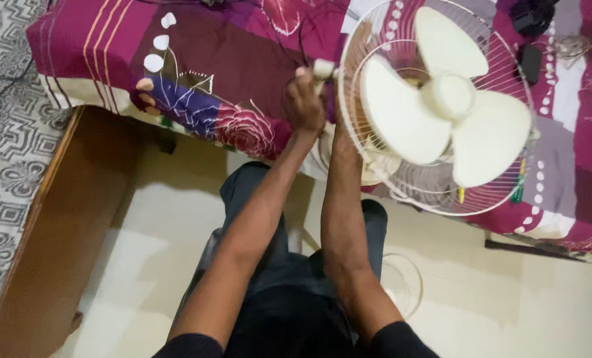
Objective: The person uses a screwdriver to tighten screws on the neck and base of a white electric fan placed on a bed. They rotate the fan head to access different fasteners and continue adjusting the assembly throughout the clip.
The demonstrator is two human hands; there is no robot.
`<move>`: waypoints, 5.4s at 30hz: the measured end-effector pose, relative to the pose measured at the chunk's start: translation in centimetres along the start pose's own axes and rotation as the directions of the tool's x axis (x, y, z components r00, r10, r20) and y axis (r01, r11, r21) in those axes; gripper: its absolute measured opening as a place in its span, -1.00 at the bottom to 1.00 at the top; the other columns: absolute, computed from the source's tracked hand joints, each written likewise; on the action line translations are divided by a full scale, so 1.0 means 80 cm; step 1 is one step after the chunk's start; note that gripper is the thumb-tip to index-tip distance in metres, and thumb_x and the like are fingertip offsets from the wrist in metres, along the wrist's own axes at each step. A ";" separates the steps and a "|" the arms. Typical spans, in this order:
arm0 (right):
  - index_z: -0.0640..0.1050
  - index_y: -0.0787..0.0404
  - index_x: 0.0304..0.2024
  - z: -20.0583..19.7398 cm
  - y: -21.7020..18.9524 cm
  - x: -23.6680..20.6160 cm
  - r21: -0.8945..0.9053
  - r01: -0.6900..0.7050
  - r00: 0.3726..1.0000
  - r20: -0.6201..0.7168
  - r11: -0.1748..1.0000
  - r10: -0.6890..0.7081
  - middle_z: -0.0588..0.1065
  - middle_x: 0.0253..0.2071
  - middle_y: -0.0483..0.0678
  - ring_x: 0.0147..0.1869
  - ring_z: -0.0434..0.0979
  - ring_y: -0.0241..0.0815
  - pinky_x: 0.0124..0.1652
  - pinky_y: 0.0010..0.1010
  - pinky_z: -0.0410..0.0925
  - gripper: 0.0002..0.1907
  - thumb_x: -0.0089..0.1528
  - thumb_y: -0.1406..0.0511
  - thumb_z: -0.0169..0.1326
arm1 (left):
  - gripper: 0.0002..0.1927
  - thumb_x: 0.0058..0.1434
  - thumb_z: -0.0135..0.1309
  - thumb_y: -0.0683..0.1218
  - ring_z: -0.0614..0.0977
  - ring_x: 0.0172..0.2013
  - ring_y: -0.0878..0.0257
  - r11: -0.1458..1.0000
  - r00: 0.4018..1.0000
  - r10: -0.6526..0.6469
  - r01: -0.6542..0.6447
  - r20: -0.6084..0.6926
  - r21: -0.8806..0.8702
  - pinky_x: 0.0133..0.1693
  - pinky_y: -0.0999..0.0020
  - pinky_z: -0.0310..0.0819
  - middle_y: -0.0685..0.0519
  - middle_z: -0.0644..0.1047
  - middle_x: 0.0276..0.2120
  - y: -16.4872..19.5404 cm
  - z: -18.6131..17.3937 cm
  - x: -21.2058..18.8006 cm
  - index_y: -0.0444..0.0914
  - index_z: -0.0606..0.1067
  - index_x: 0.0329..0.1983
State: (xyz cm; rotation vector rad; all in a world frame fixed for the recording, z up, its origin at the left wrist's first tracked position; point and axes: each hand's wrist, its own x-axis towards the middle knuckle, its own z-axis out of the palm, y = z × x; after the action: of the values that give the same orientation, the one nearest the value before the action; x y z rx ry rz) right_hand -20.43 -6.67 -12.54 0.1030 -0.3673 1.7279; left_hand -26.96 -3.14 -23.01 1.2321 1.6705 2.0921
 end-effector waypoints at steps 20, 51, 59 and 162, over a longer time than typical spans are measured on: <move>0.12 0.37 0.53 -0.027 0.025 0.008 0.008 -0.015 0.999 -0.031 1.000 0.015 0.16 0.51 0.30 0.57 0.15 0.17 0.45 -0.03 0.10 -0.37 0.50 0.16 -0.16 | -0.70 0.45 0.00 -0.04 0.45 -0.47 0.15 0.919 0.993 0.064 -0.098 0.102 0.383 -0.56 0.23 0.37 -0.08 0.45 -0.35 0.004 0.010 -0.008 -0.36 0.42 0.09; 0.14 0.33 0.51 -0.031 -0.006 -0.011 -0.053 0.032 0.999 -0.020 0.998 -0.033 0.22 0.47 0.29 0.52 0.24 0.14 0.38 -0.05 0.20 -0.36 0.49 0.13 -0.11 | -0.71 0.48 -0.08 0.02 0.47 -0.29 -0.03 0.929 0.987 0.136 -0.155 0.080 0.336 -0.27 0.06 0.39 -0.19 0.42 -0.29 0.012 -0.001 0.000 -0.30 0.43 0.03; 0.15 0.33 0.51 -0.065 -0.016 -0.111 -0.087 -0.041 0.969 -0.247 0.995 0.019 0.23 0.46 0.29 0.50 0.26 0.13 0.37 -0.06 0.23 -0.36 0.49 0.13 -0.10 | -0.68 0.49 -0.09 0.03 0.43 -0.23 -0.05 0.822 0.951 0.303 -0.293 0.060 0.489 -0.21 0.03 0.37 -0.20 0.36 -0.22 -0.026 0.002 0.002 -0.30 0.36 0.08; 0.42 0.15 -0.52 0.147 -0.091 0.089 -0.433 0.782 0.488 -0.023 -0.448 0.873 0.27 -0.53 -0.19 -0.54 0.16 -0.36 -0.43 -0.28 0.24 -0.47 0.51 0.11 -0.26 | -0.63 0.55 -0.21 0.08 0.39 -0.50 0.21 0.931 0.966 -0.254 0.255 0.037 -0.260 -0.47 0.36 0.24 -0.01 0.42 -0.44 0.068 0.044 -0.023 -0.26 0.32 -0.29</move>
State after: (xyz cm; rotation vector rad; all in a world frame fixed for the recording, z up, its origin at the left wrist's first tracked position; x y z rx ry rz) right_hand -16.36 -2.41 1.88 -0.5511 -3.1180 0.1922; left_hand -21.53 -3.62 -19.02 0.8852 1.4063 2.0651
